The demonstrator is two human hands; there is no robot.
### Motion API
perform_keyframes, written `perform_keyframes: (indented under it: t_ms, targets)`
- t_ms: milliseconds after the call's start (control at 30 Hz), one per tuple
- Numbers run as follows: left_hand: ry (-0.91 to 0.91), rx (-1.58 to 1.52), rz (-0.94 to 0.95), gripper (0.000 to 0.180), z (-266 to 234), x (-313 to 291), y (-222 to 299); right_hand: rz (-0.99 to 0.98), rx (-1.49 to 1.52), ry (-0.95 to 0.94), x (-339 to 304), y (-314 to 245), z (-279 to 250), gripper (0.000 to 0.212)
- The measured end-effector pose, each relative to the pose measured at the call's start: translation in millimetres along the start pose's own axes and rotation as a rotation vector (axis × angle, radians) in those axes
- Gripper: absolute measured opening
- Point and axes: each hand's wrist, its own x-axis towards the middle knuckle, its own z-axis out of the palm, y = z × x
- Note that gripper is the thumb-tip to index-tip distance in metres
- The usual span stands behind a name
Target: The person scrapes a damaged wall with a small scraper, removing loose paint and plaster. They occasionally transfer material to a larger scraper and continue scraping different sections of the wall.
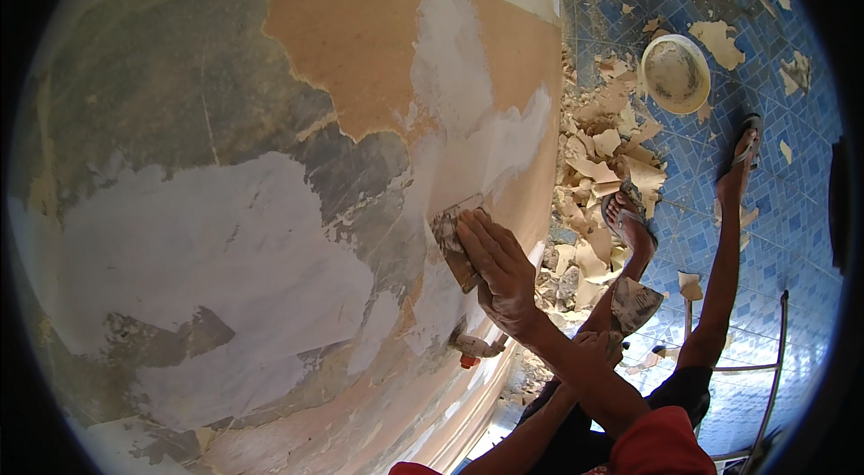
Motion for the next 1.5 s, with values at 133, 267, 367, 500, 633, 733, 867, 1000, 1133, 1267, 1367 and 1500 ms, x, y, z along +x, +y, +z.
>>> perform_keyframes:
  t_ms: [133,267,367,500,633,733,867,1000,1133,1267,1367,1500]
  targets:
    - [-0.022,0.018,-0.014,0.032,-8,3,7,-0.023,-0.030,-0.138,-19,11,-21,0.057]
    - [-0.025,0.010,-0.014,0.034,-2,2,11,0.347,0.089,0.034,19,24,-37,0.051]
    - [0.004,-0.013,0.003,0.035,6,-1,4,0.880,0.107,-0.150,62,25,-40,0.046]
    - [0.012,-0.025,0.006,0.037,18,-5,-5,0.565,0.088,0.015,71,-4,-18,0.046]
    - [0.017,-0.034,0.007,0.039,26,-8,-7,0.219,0.050,0.037,38,-20,-8,0.065]
    - [0.023,-0.033,0.011,0.040,28,-8,-11,0.071,-0.006,-0.050,14,-22,-8,0.064]
    - [0.050,-0.032,0.030,0.042,37,-12,-17,-0.042,0.061,0.006,8,-5,-24,0.054]
    - [0.075,-0.020,0.035,0.043,49,-15,-22,0.544,0.167,0.109,33,14,-18,0.058]
    - [-0.078,-0.007,-0.055,0.043,49,-14,-22,0.215,0.034,0.125,41,1,1,0.066]
    - [-0.015,-0.030,0.057,0.044,41,-9,-18,-0.037,-0.010,0.032,17,-14,-9,0.057]
    - [0.039,-0.051,0.087,0.043,39,-8,-14,-0.023,0.060,0.001,12,-5,-20,0.049]
    - [0.017,-0.024,-0.012,0.037,40,-11,-13,0.297,0.123,0.185,43,13,-12,0.046]
